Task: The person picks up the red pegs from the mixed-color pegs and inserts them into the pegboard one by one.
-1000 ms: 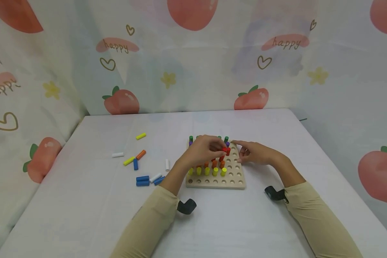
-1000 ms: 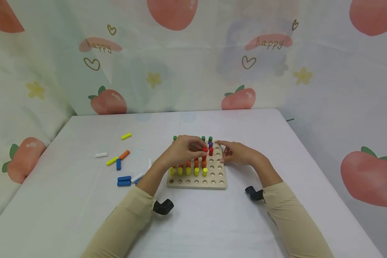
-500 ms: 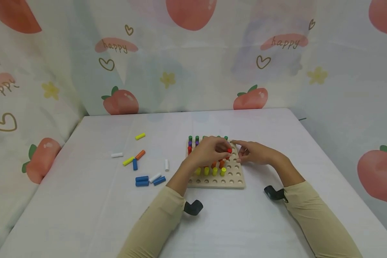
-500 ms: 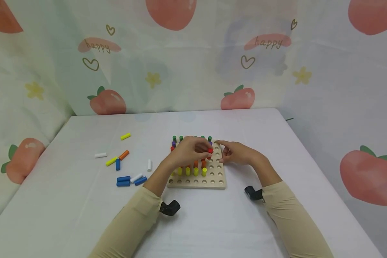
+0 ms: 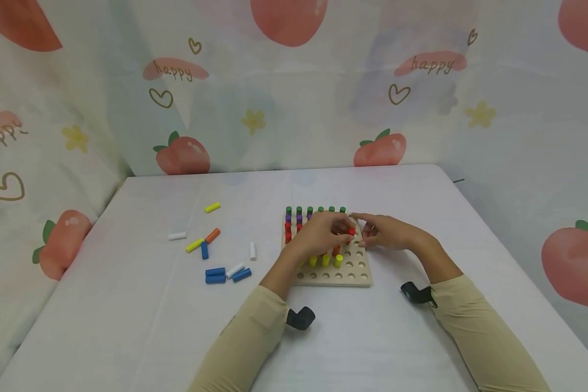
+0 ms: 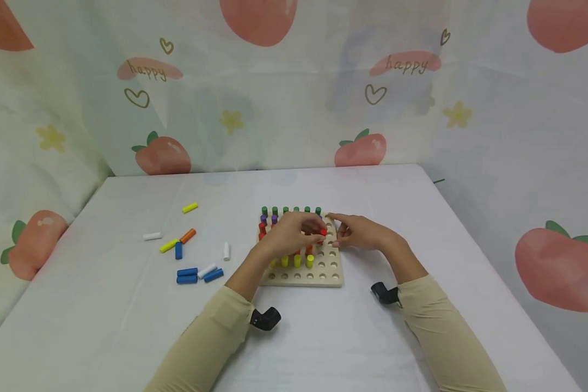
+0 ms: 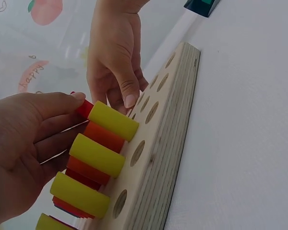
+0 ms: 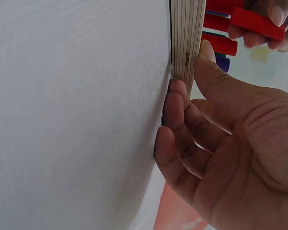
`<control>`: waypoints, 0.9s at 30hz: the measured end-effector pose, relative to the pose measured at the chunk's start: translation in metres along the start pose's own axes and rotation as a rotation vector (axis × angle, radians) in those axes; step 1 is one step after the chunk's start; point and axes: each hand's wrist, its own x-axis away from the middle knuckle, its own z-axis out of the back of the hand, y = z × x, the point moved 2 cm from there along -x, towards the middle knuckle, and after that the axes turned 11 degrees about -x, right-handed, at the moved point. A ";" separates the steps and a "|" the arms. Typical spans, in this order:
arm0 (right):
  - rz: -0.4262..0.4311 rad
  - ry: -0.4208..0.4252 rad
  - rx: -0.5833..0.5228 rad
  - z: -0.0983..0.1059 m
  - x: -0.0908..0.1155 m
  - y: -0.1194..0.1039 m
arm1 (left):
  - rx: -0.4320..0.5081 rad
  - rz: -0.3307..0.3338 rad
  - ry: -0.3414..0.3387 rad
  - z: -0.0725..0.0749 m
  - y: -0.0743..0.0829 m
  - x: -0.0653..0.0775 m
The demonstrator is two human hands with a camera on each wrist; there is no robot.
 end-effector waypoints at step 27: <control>0.015 -0.006 -0.018 0.000 0.002 -0.001 | -0.023 0.028 -0.026 -0.007 -0.014 -0.002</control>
